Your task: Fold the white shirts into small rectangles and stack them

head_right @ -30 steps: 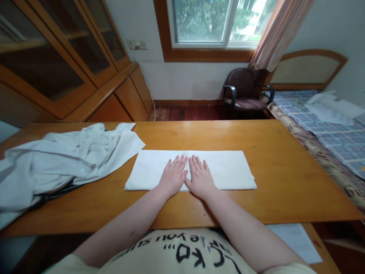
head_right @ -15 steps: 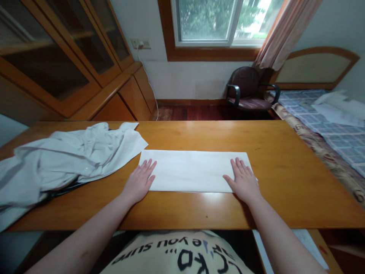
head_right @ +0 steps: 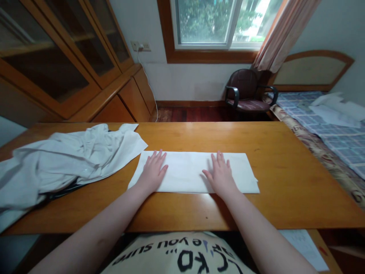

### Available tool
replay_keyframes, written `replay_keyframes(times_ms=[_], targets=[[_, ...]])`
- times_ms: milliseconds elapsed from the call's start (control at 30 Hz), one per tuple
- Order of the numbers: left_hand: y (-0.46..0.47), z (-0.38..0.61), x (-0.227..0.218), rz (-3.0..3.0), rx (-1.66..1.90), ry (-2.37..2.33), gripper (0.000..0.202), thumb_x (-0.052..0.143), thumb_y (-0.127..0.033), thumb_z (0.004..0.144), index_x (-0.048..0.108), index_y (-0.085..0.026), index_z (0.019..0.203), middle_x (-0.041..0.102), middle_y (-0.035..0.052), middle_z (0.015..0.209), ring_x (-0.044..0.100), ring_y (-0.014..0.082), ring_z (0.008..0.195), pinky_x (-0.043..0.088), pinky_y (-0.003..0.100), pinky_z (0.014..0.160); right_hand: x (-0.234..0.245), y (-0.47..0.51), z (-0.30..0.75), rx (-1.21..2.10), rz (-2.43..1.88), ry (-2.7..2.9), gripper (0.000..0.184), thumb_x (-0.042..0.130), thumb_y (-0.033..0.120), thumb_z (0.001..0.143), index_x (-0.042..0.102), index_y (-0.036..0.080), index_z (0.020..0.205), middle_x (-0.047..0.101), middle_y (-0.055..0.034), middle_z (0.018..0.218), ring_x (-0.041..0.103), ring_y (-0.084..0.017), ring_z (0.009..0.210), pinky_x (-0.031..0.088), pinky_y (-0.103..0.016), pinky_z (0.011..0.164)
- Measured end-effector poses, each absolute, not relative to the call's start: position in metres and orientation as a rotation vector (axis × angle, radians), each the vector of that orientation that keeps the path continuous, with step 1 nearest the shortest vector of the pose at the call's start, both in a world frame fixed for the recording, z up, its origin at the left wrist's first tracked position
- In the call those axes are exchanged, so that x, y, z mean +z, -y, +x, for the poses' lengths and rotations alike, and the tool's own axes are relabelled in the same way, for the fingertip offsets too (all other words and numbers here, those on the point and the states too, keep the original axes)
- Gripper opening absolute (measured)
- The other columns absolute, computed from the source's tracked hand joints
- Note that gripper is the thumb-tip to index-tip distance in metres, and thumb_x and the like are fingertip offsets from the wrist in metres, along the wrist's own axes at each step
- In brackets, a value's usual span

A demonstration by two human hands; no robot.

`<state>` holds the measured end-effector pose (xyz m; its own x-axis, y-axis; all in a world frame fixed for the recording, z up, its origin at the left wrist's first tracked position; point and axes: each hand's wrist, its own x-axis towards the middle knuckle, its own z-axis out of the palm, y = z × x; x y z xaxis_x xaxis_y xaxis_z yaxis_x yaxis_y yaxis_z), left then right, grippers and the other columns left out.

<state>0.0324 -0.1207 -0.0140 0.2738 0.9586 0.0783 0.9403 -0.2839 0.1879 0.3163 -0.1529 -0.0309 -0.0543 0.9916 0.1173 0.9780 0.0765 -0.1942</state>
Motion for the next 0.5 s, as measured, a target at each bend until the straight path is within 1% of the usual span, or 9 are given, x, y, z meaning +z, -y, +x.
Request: replay_keyframes(times_ms=[33, 100, 167, 200, 267, 333, 400, 500], targets=[[0.117, 0.046, -0.014, 2.446, 0.262, -1.748, 0.054, 0.03, -0.036, 0.096, 0.038, -0.014, 0.144, 0.03, 0.0122, 0.153, 0.019, 0.0289, 0.143, 0.02, 0.049, 0.115, -0.029, 0.147, 0.3, 0.13, -1.923, 2.197, 0.068, 0.038, 0.048, 0.092, 0.032, 0.006, 0.145, 0.02, -0.023, 0.154, 0.016, -0.031, 0.144, 0.02, -0.053, 0.112], [0.111, 0.069, -0.02, 2.49, 0.244, -1.645, 0.052, 0.032, -0.035, 0.096, 0.036, -0.02, 0.145, 0.028, 0.0081, 0.155, 0.02, 0.0279, 0.143, 0.02, 0.05, 0.115, -0.029, 0.137, 0.271, 0.204, -1.823, 2.307, 0.06, 0.037, 0.039, 0.094, 0.032, 0.012, 0.147, 0.019, -0.0183, 0.155, 0.018, -0.029, 0.143, 0.02, -0.052, 0.112], [0.108, 0.084, -0.029, 2.509, 0.207, -1.593, 0.05, 0.032, -0.035, 0.096, 0.037, -0.026, 0.145, 0.032, 0.0055, 0.153, 0.025, 0.0261, 0.142, 0.023, 0.049, 0.114, -0.032, 0.13, 0.254, 0.253, -1.804, 2.367, 0.055, 0.035, 0.034, 0.095, 0.032, 0.018, 0.147, 0.022, -0.0127, 0.156, 0.021, -0.026, 0.143, 0.019, -0.051, 0.113], [0.107, 0.086, -0.033, 2.513, 0.195, -1.59, 0.05, 0.033, -0.036, 0.096, 0.037, -0.027, 0.145, 0.034, 0.0049, 0.152, 0.027, 0.0252, 0.141, 0.023, 0.048, 0.113, -0.034, 0.129, 0.251, 0.265, -1.81, 2.381, 0.054, 0.035, 0.035, 0.095, 0.032, 0.02, 0.148, 0.023, -0.0103, 0.156, 0.023, -0.025, 0.142, 0.019, -0.05, 0.113], [0.106, 0.083, -0.041, 2.51, 0.182, -1.621, 0.052, 0.033, -0.042, 0.095, 0.037, -0.027, 0.145, 0.036, 0.0056, 0.152, 0.029, 0.0245, 0.14, 0.023, 0.047, 0.114, -0.037, 0.127, 0.255, 0.261, -1.856, 2.378, 0.056, 0.034, 0.04, 0.096, 0.03, 0.021, 0.149, 0.025, -0.0081, 0.155, 0.024, -0.024, 0.142, 0.019, -0.047, 0.114], [0.104, 0.07, -0.045, 2.492, 0.174, -1.68, 0.055, 0.032, -0.047, 0.095, 0.037, -0.026, 0.145, 0.034, 0.0063, 0.152, 0.028, 0.0248, 0.141, 0.023, 0.046, 0.114, -0.04, 0.127, 0.272, 0.239, -1.942, 2.343, 0.059, 0.032, 0.045, 0.096, 0.029, 0.019, 0.149, 0.027, -0.0085, 0.154, 0.025, -0.023, 0.142, 0.02, -0.044, 0.114], [0.102, 0.05, -0.047, 2.46, 0.153, -1.757, 0.056, 0.032, -0.047, 0.095, 0.037, -0.025, 0.145, 0.032, 0.0067, 0.153, 0.027, 0.0256, 0.141, 0.023, 0.046, 0.114, -0.042, 0.127, 0.296, 0.199, -2.047, 2.294, 0.06, 0.029, 0.046, 0.096, 0.031, 0.016, 0.148, 0.03, -0.0094, 0.153, 0.026, -0.023, 0.141, 0.021, -0.042, 0.114], [0.1, 0.019, -0.046, 2.43, 0.118, -1.868, 0.056, 0.032, -0.043, 0.095, 0.036, -0.021, 0.146, 0.031, 0.008, 0.153, 0.026, 0.0261, 0.142, 0.023, 0.044, 0.114, -0.045, 0.13, 0.337, 0.096, -2.168, 2.22, 0.059, 0.026, 0.046, 0.097, 0.033, 0.017, 0.148, 0.03, -0.0098, 0.153, 0.026, -0.024, 0.141, 0.022, -0.042, 0.113]])
